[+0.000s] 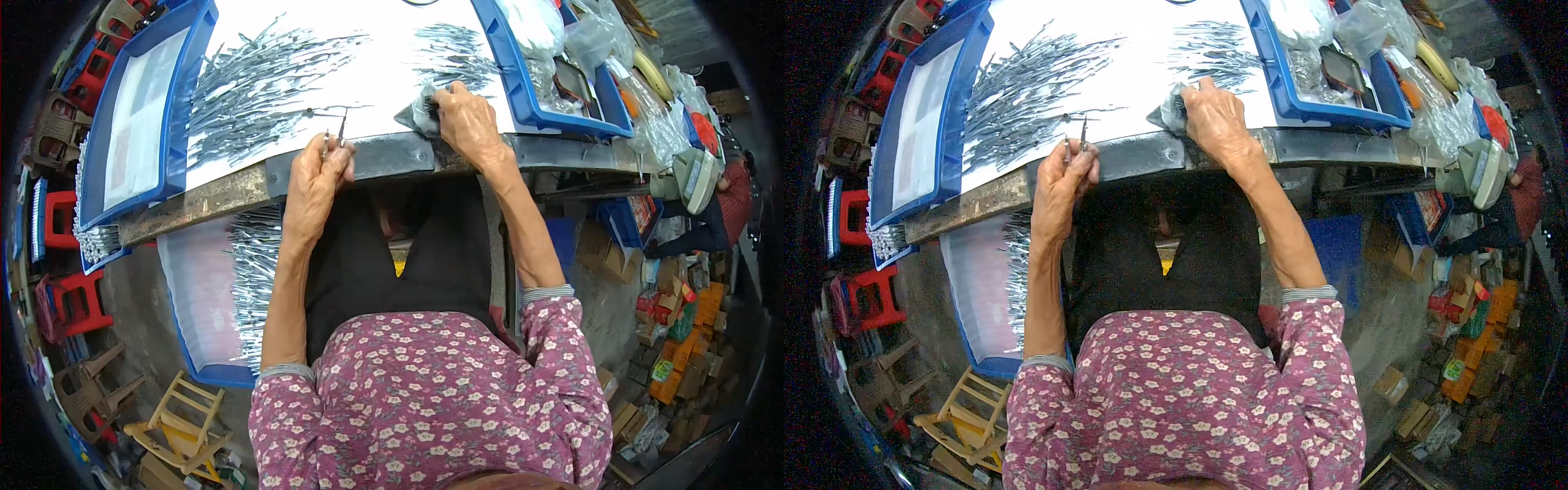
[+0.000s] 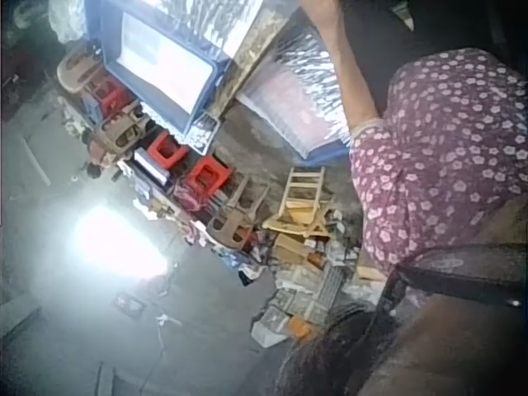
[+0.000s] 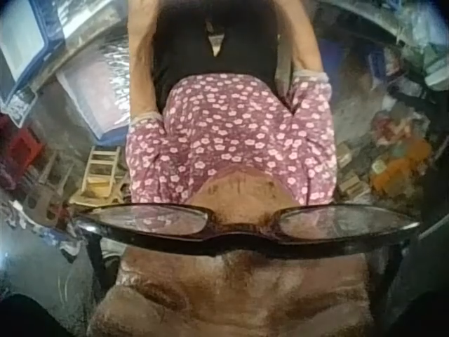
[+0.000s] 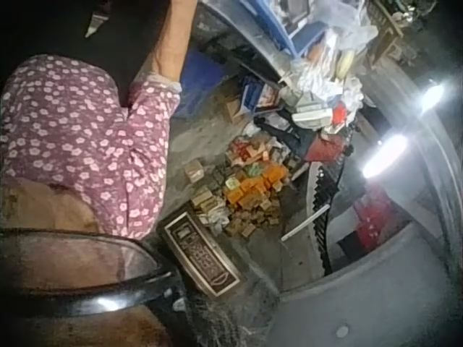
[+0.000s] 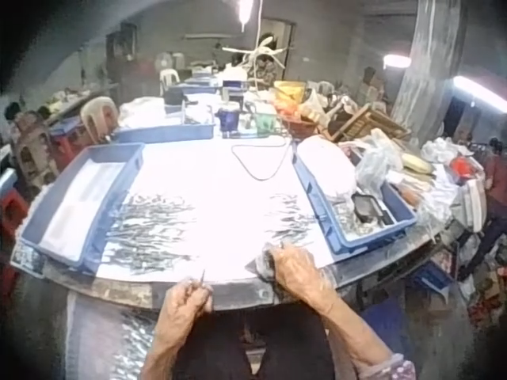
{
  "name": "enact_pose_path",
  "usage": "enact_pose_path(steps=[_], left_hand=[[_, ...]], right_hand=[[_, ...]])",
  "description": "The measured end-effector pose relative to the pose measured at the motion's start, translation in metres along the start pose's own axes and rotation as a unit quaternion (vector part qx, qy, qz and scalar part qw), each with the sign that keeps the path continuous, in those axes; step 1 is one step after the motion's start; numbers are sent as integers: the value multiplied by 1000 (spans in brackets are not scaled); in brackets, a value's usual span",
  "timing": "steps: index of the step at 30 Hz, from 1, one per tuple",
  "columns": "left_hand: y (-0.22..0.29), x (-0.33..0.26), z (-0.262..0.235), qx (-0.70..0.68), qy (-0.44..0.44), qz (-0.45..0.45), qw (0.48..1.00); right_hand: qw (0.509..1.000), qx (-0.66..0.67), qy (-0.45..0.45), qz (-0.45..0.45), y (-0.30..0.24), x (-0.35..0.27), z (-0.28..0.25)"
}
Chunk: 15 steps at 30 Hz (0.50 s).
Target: Picking and grouping small metal pins or components on a workshop bench.
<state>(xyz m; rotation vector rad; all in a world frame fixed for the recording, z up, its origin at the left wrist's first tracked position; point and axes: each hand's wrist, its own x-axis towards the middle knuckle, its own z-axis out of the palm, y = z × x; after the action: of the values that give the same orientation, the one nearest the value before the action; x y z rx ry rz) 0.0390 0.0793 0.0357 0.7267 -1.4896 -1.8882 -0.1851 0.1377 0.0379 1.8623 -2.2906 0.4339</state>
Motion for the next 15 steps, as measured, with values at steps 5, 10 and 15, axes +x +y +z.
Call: enact_pose_path(steps=[5, 10, 15], left_hand=[[7, 25, -1, 320, 77, 99, 939], [13, 52, 8, 512, 109, 158, 837], [-7, 77, 1, 606, 100, 177, 769]], right_hand=[[992, -82, -44, -85, 0, 8, -4], [990, -60, -56, -117, 3, 10, -5], [993, -29, -29, -112, 5, 6, -4]])
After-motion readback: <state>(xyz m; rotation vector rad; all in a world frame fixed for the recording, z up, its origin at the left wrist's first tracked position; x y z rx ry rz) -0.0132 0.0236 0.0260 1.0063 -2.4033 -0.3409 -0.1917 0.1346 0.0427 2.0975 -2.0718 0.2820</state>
